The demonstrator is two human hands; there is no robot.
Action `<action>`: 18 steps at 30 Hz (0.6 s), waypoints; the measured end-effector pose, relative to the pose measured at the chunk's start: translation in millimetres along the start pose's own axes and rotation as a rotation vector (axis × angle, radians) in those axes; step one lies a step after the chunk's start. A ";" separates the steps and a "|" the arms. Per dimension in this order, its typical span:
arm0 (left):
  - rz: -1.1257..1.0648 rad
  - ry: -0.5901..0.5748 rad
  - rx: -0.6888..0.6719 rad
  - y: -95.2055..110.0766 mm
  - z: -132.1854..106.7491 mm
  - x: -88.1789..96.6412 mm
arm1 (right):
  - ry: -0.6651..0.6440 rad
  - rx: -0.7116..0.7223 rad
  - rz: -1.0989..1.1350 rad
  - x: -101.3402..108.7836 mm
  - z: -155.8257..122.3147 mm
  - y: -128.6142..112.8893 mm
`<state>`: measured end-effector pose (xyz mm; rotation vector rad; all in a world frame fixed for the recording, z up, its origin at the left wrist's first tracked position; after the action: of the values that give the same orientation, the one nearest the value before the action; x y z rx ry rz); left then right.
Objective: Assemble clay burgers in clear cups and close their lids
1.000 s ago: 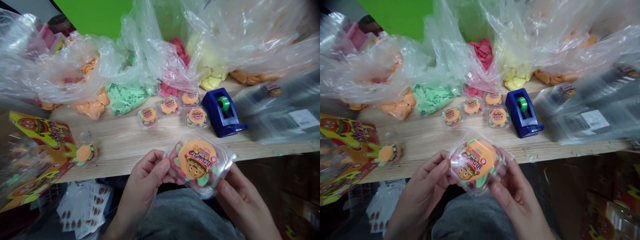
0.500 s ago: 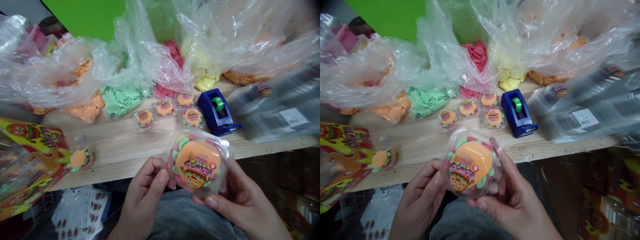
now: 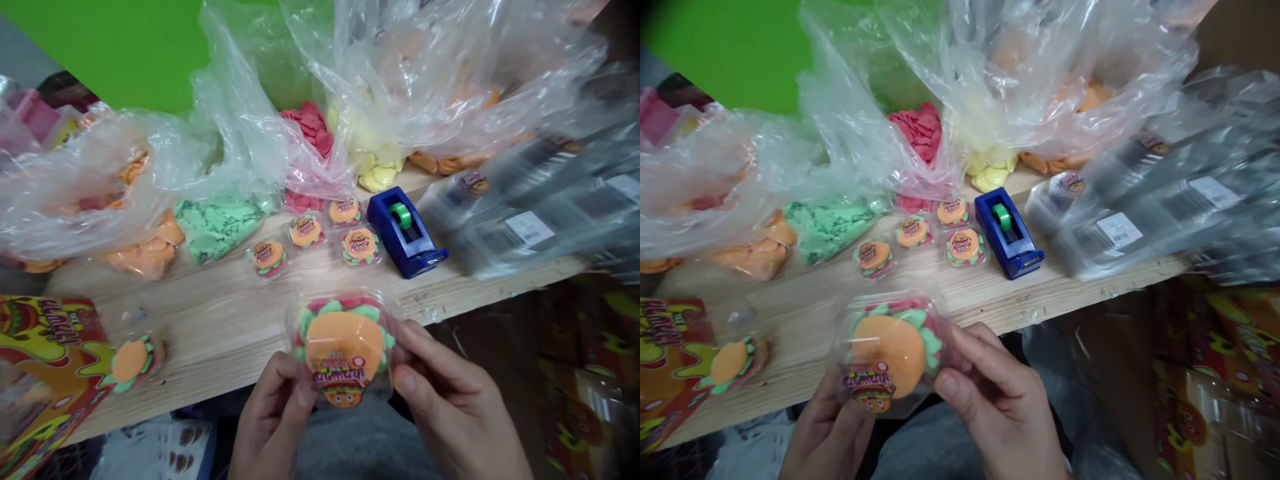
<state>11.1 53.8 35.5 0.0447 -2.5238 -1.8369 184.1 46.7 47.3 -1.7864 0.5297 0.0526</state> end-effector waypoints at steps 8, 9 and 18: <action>-0.069 -0.006 0.015 -1.6 -6.6 -8.7 | -0.051 -0.108 0.158 7.2 0.9 13.3; -0.079 0.011 0.027 -3.1 -6.9 -9.3 | -0.044 -0.116 0.160 7.8 0.5 14.9; -0.252 0.144 0.096 -18.5 -3.6 2.9 | -0.061 -0.136 0.117 6.5 -7.7 30.7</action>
<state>8.5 44.6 19.0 0.4998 -2.6020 -1.7130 176.5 31.8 19.6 -1.8783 0.5984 0.2279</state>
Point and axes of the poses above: each hand's wrist, its own z-axis towards the middle knuckle, its own x-axis out of the back of the hand, y = z × x, the point moved 3 cm from there along z, towards the middle knuckle, and after that the axes turned 5 degrees about y, right-handed, at the moved point
